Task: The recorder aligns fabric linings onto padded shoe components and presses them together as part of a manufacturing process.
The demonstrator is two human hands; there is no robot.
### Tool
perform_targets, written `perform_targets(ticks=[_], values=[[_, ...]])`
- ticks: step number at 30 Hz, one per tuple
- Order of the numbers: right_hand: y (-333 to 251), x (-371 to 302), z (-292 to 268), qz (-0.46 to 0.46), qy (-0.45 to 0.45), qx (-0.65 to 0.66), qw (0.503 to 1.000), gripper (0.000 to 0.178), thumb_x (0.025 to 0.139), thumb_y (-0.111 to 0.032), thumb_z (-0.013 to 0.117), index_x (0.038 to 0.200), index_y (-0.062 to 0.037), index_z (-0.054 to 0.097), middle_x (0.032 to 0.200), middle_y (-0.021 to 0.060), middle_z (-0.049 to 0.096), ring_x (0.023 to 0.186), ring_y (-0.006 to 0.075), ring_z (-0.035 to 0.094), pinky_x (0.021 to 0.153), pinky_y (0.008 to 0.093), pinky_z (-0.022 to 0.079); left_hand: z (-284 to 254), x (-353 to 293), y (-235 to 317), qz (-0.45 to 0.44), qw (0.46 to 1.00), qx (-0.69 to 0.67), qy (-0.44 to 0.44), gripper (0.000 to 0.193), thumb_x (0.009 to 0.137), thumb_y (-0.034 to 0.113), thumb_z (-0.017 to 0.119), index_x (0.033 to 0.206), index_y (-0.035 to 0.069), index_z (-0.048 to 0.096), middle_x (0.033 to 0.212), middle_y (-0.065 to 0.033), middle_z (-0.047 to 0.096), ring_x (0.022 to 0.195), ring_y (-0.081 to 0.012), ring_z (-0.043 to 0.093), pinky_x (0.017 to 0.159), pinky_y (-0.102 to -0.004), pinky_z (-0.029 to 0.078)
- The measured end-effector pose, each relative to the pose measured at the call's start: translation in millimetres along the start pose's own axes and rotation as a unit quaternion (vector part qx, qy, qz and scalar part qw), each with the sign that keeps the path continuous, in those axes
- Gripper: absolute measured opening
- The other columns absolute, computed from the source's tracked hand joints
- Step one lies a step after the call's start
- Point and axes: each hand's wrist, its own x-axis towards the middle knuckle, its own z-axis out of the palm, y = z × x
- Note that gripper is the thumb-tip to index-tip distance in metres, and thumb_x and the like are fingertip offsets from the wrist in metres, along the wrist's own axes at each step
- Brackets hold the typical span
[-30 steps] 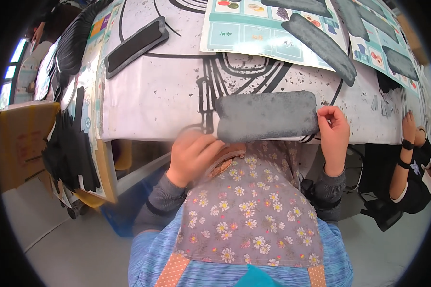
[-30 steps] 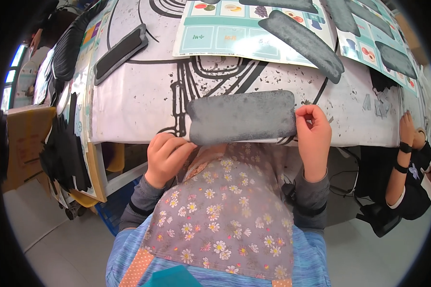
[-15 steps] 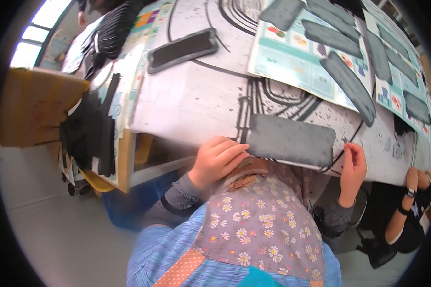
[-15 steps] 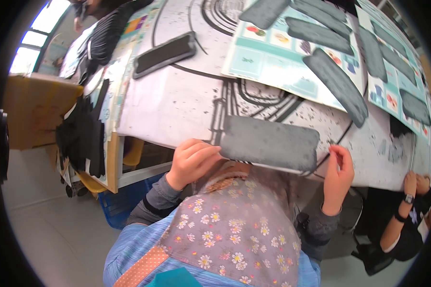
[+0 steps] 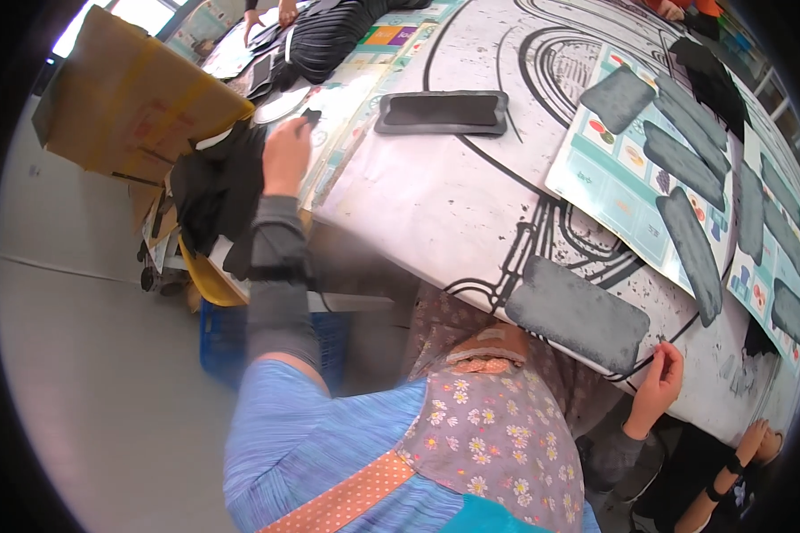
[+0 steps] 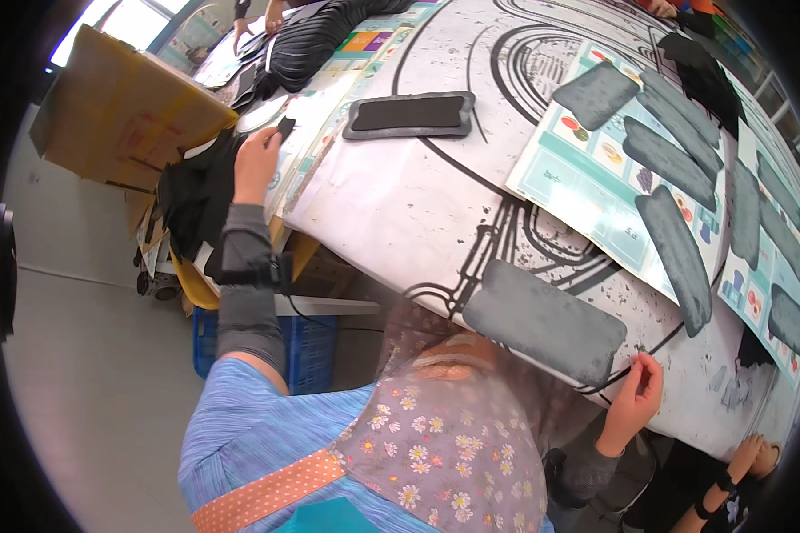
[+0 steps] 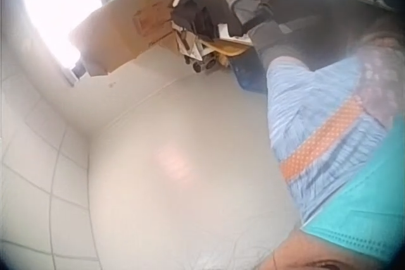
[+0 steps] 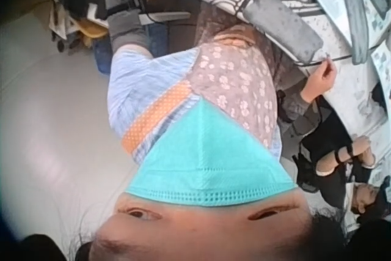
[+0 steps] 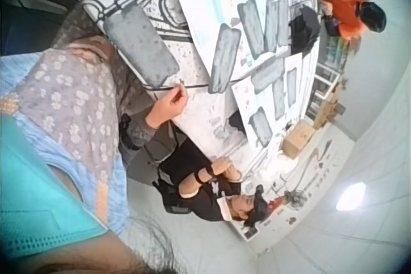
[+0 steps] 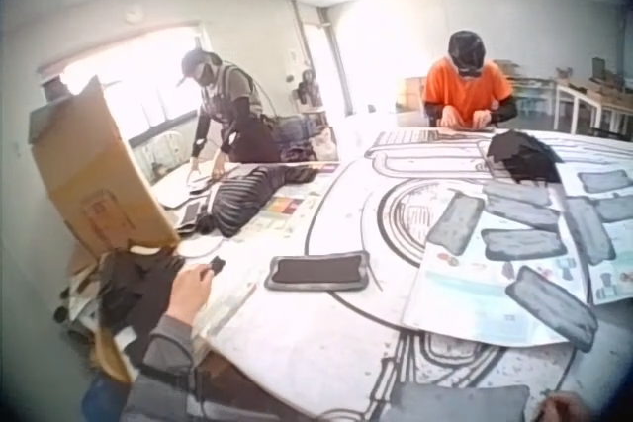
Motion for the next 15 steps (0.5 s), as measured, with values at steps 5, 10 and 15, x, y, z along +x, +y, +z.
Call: perform_targets(ticks=[5, 10, 15], values=[[-2.1, 11.6, 4.0, -0.002, -0.022, -0.01, 1.0, 0.013, 0.1, 0.0, 0.059, 0.111, 0.0025, 0.066, 0.104, 0.0062, 0.068, 0.094, 0.0123, 0.063, 0.085, 0.0247, 0.05, 49.0, 35.8, -149.2, -0.067, 0.973, 0.125, -0.184, 0.047, 0.094, 0.021, 0.054, 0.137, 0.003, 0.054, 0.133, -0.0322, 0.06, 0.127, -0.0482, 0.055, 0.11, -0.0536, 0.042], [-10.6, 4.5, 3.3, -0.023, -0.004, -0.021, 1.0, 0.013, 0.101, -0.001, 0.057, 0.111, 0.0019, 0.066, 0.103, 0.005, 0.068, 0.093, 0.012, 0.063, 0.086, 0.0256, 0.049, 37.8, 56.5, -110.6, -0.131, 0.953, 0.212, -0.175, 0.049, 0.091, 0.023, 0.05, 0.136, 0.009, 0.06, 0.134, -0.0262, 0.063, 0.124, -0.0438, 0.06, 0.105, -0.0527, 0.048], [-31.9, -1.0, 2.0, -0.031, 0.011, -0.038, 0.999, 0.01, 0.096, 0.002, 0.062, 0.104, 0.002, 0.068, 0.099, 0.0097, 0.07, 0.091, 0.0178, 0.065, 0.085, 0.0291, 0.051, -16.8, 65.3, -50.1, 0.085, 0.982, 0.167, 0.008, 0.029, 0.086, 0.008, 0.062, 0.113, 0.012, 0.072, 0.105, -0.0167, 0.071, 0.11, -0.0373, 0.066, 0.091, -0.0458, 0.053]])
